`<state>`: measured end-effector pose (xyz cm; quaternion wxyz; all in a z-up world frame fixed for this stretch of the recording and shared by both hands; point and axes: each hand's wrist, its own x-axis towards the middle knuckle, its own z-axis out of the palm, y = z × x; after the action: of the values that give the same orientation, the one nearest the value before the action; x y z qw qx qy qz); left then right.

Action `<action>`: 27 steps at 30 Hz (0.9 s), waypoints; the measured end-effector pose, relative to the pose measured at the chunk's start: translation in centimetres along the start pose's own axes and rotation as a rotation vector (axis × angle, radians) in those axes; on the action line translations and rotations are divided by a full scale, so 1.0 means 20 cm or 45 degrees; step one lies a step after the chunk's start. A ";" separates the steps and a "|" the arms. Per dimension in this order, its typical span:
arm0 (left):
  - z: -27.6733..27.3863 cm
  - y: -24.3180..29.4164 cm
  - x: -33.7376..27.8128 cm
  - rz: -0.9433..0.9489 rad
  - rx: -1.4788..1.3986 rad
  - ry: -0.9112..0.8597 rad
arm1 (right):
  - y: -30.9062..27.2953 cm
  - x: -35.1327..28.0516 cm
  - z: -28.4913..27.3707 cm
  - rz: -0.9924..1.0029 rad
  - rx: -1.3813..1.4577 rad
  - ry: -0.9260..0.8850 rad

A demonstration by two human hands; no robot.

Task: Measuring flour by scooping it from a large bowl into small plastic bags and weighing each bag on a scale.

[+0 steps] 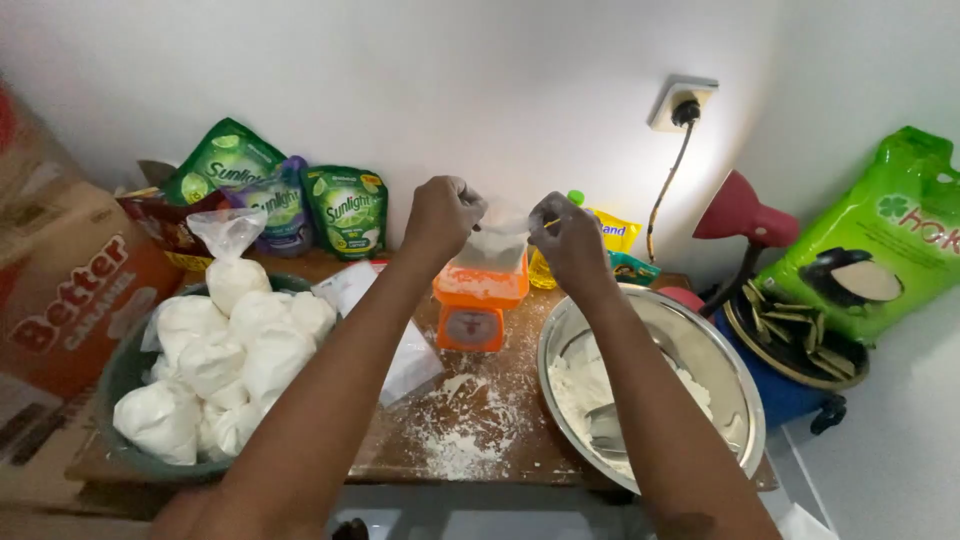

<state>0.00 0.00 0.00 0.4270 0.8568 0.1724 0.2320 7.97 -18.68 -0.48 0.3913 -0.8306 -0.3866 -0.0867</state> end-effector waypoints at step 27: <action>0.04 -0.14 -0.11 -0.323 0.148 -0.064 | -0.10 -0.19 0.06 0.103 -0.147 -0.253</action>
<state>-1.71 -0.07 -3.25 0.4067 0.8570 0.2817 0.1444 3.70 -19.28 -1.80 0.3058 -0.8711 -0.3841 -0.0103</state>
